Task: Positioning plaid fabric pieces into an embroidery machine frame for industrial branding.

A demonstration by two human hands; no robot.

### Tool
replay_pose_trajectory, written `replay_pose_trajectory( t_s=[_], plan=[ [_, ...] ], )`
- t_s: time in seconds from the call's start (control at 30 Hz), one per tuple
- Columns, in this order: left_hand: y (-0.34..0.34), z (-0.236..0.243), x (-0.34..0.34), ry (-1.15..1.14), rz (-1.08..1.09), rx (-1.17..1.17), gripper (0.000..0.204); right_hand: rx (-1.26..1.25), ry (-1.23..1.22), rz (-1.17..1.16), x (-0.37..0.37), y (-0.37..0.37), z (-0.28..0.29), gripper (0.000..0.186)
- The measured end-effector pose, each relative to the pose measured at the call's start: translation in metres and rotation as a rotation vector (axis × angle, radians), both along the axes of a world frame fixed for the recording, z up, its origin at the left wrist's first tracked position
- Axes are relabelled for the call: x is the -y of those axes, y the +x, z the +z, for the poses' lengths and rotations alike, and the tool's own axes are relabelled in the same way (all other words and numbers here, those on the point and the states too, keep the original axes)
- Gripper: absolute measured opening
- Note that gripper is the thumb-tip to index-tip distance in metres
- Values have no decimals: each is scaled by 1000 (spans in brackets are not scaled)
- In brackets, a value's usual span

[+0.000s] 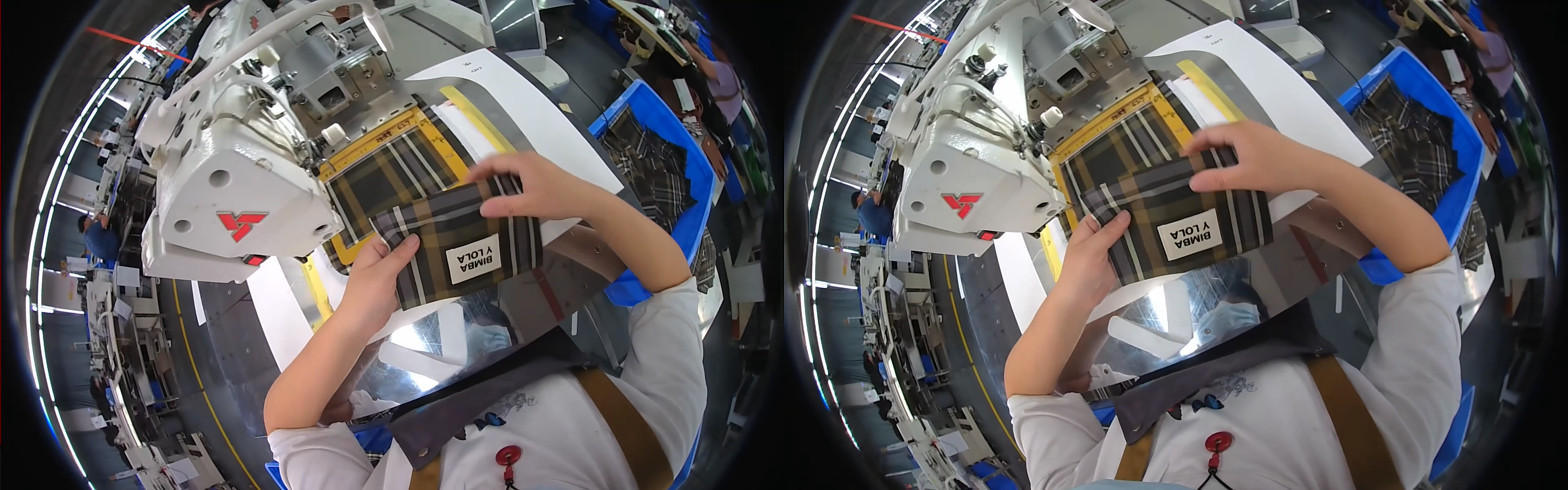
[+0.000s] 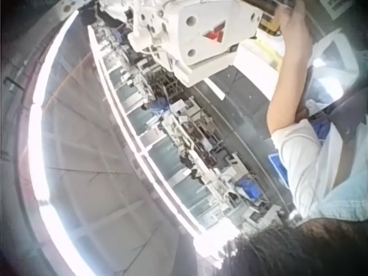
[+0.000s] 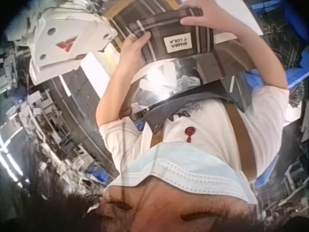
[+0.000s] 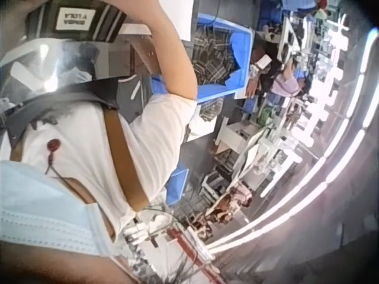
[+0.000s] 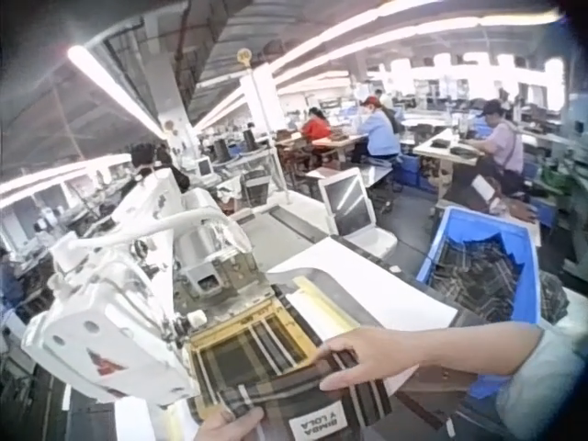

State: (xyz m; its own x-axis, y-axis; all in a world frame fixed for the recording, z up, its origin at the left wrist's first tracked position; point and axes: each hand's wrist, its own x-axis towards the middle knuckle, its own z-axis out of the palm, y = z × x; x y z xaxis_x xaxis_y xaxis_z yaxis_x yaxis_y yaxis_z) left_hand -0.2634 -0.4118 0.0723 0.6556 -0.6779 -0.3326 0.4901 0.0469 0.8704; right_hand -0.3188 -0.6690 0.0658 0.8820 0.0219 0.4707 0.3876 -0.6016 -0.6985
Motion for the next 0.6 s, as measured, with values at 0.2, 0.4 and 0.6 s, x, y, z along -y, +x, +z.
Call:
replay_pose_trajectory(
  t_s=[0.2,0.4,0.6],
  plan=[
    [5,-6,-54,302,6,68,31,-522,27,-15,22,51,-10,28],
    [57,-34,-118,724,201,686,22,-379,-339,95,10,132,-10,28],
    [108,-53,-93,811,44,1425,25,-356,-450,-8,-44,165,-9,17]
  ],
)
